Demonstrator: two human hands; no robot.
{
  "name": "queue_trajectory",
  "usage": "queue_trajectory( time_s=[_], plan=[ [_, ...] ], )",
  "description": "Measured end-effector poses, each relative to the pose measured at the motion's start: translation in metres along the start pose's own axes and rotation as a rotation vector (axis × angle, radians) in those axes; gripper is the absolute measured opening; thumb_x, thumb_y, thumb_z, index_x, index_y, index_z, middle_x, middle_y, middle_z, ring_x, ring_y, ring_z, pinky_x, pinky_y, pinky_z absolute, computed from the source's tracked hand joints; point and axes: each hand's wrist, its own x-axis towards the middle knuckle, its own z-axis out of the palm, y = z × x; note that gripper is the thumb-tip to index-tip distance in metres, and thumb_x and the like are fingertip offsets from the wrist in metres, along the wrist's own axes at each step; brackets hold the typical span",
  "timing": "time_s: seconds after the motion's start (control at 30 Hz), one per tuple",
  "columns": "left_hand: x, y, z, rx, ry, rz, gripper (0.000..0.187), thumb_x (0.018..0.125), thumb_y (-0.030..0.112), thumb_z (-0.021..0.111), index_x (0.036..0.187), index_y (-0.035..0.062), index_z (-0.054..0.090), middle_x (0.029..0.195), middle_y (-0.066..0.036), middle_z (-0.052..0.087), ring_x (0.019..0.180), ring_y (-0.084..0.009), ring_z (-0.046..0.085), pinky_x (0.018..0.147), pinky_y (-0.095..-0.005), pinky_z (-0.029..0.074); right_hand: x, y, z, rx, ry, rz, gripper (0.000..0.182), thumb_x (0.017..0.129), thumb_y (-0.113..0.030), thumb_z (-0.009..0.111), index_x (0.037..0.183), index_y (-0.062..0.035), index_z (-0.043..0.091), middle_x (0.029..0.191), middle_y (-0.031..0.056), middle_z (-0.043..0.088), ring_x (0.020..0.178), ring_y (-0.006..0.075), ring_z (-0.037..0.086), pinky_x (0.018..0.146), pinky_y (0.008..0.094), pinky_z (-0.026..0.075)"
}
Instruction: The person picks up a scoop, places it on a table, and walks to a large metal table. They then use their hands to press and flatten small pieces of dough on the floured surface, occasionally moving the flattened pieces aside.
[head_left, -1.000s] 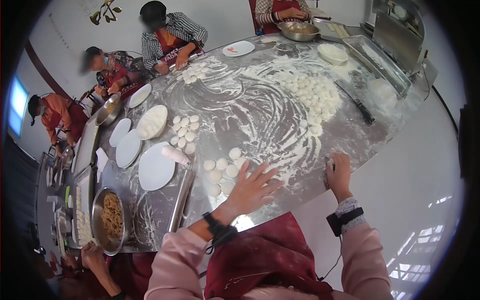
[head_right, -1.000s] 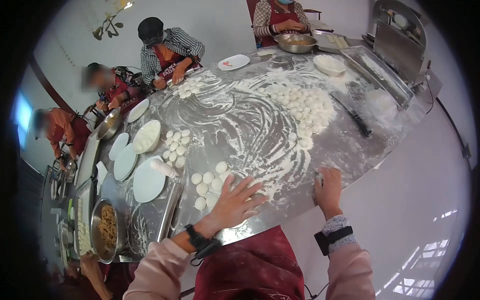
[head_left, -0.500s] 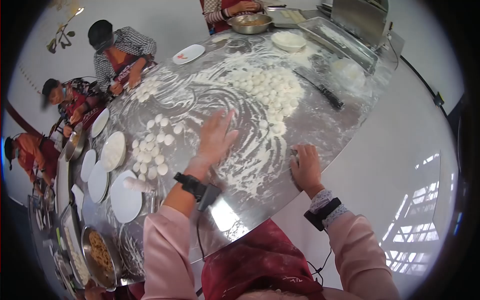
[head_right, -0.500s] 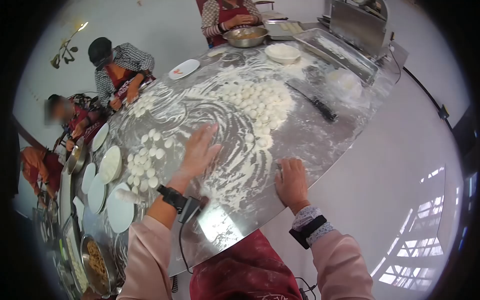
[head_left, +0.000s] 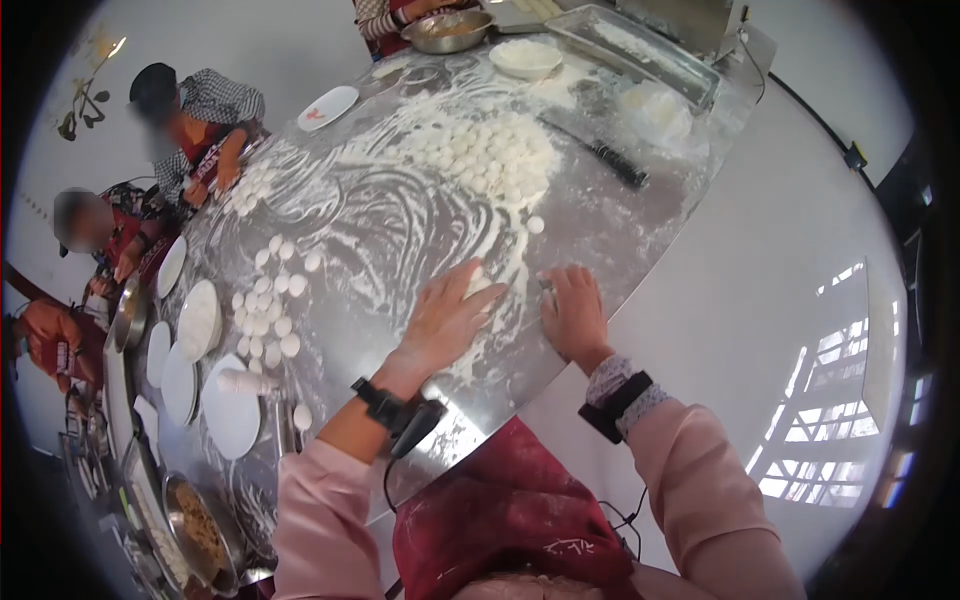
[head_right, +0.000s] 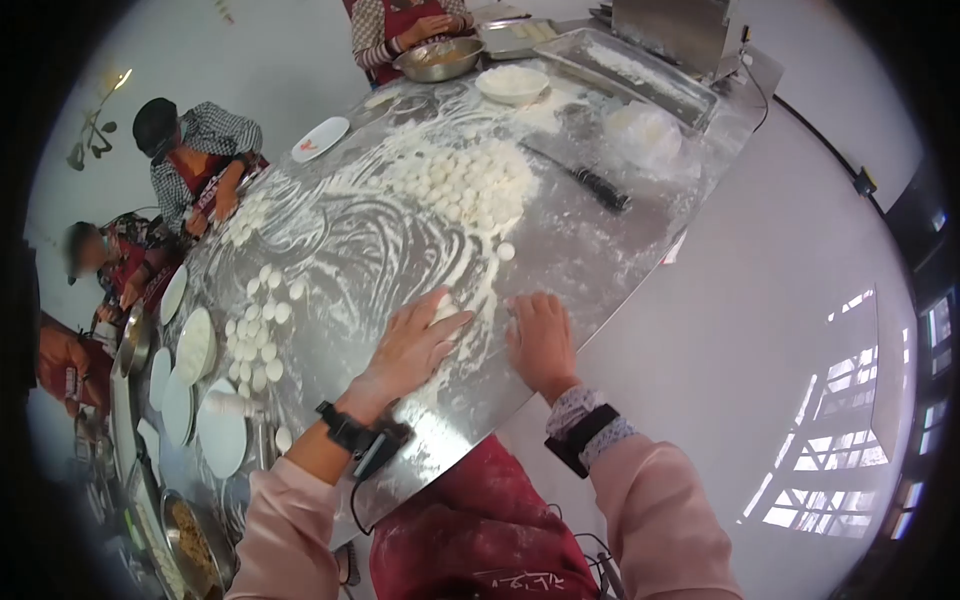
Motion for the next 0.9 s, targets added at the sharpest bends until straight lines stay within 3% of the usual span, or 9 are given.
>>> queue_trajectory(
  time_s=[0.13, 0.23, 0.43, 0.53, 0.63, 0.77, 0.83, 0.87, 0.9],
  plan=[
    [-0.072, 0.003, -0.016, 0.023, 0.06, -0.062, 0.056, 0.086, 0.005, 0.065, 0.139, 0.017, 0.054, 0.144, -0.018, 0.045, 0.128, -0.0362, 0.047, 0.106, -0.0435, 0.04, -0.002, 0.006, 0.005, 0.018, 0.005, -0.023, 0.033, 0.079, -0.008, 0.067, 0.111, -0.0073, 0.061, 0.107, 0.0141, 0.055, 0.109, 0.0338, 0.051, 0.097, 0.0436, 0.041],
    [-0.103, 0.012, -0.021, -0.21, 0.265, -0.278, 0.057, 0.078, -0.004, 0.069, 0.132, 0.0111, 0.058, 0.131, -0.016, 0.058, 0.118, -0.0351, 0.056, 0.097, -0.0391, 0.048, -0.001, 0.008, 0.009, 0.012, 0.049, -0.074, 0.034, 0.077, -0.009, 0.068, 0.111, -0.0082, 0.061, 0.107, 0.0141, 0.056, 0.109, 0.0339, 0.051, 0.097, 0.0436, 0.041],
    [-0.142, -0.001, -0.018, -0.15, 0.304, -0.502, 0.037, 0.078, 0.001, 0.073, 0.113, 0.0063, 0.063, 0.109, -0.012, 0.066, 0.102, -0.0308, 0.063, 0.086, -0.0386, 0.052, 0.001, 0.01, 0.011, -0.028, 0.072, -0.074, 0.032, 0.077, -0.011, 0.067, 0.108, -0.0085, 0.061, 0.106, 0.0145, 0.057, 0.107, 0.0342, 0.053, 0.093, 0.0449, 0.043],
    [-0.154, 0.0, -0.024, -0.216, 0.398, -0.567, 0.031, 0.079, 0.002, 0.072, 0.109, 0.0061, 0.065, 0.103, -0.012, 0.066, 0.095, -0.0292, 0.064, 0.082, -0.0371, 0.053, 0.001, 0.013, 0.014, -0.021, 0.068, -0.074, 0.031, 0.077, -0.01, 0.065, 0.107, -0.0082, 0.061, 0.105, 0.0147, 0.057, 0.105, 0.0346, 0.053, 0.092, 0.0457, 0.044],
    [-0.167, -0.001, -0.03, -0.243, 0.353, -0.624, 0.029, 0.08, 0.002, 0.072, 0.107, 0.0052, 0.065, 0.101, -0.013, 0.066, 0.094, -0.0288, 0.064, 0.08, -0.0349, 0.052, 0.002, 0.015, 0.016, 0.014, 0.077, -0.094, 0.03, 0.077, -0.01, 0.064, 0.107, -0.0077, 0.061, 0.104, 0.0149, 0.058, 0.105, 0.0348, 0.053, 0.093, 0.0457, 0.043],
    [-0.168, 0.001, -0.047, -0.107, 0.202, -0.607, 0.029, 0.088, 0.012, 0.066, 0.115, 0.0051, 0.062, 0.111, -0.015, 0.062, 0.107, -0.0313, 0.059, 0.09, -0.0402, 0.047, 0.002, 0.02, 0.021, -0.011, 0.134, -0.134, 0.029, 0.078, -0.01, 0.064, 0.107, -0.0076, 0.061, 0.103, 0.0152, 0.058, 0.105, 0.0353, 0.053, 0.092, 0.0459, 0.043],
    [-0.153, 0.001, -0.059, 0.188, 0.431, -0.564, 0.042, 0.097, 0.026, 0.055, 0.134, 0.0069, 0.054, 0.134, -0.017, 0.052, 0.128, -0.0366, 0.045, 0.102, -0.0498, 0.035, 0.001, 0.017, 0.021, -0.014, 0.142, -0.141, 0.029, 0.078, -0.01, 0.064, 0.107, -0.0076, 0.061, 0.104, 0.0153, 0.058, 0.105, 0.0355, 0.053, 0.092, 0.0459, 0.043],
    [-0.142, 0.001, -0.068, 0.184, 0.428, -0.565, 0.042, 0.097, 0.026, 0.055, 0.134, 0.0069, 0.054, 0.134, -0.017, 0.052, 0.128, -0.0366, 0.045, 0.102, -0.0498, 0.035, 0.001, 0.012, 0.015, -0.027, 0.104, -0.1, 0.029, 0.078, -0.01, 0.064, 0.106, -0.0077, 0.061, 0.103, 0.0152, 0.057, 0.105, 0.0355, 0.053, 0.092, 0.0458, 0.043],
    [-0.129, 0.001, -0.076, 0.264, 0.474, -0.545, 0.048, 0.099, 0.031, 0.049, 0.141, 0.0083, 0.047, 0.143, -0.017, 0.043, 0.134, -0.0386, 0.036, 0.106, -0.0541, 0.028, 0.001, 0.008, 0.011, -0.043, 0.071, -0.059, 0.028, 0.078, -0.01, 0.064, 0.106, -0.0078, 0.061, 0.103, 0.0152, 0.057, 0.105, 0.0355, 0.053, 0.092, 0.0458, 0.043]
  ],
)
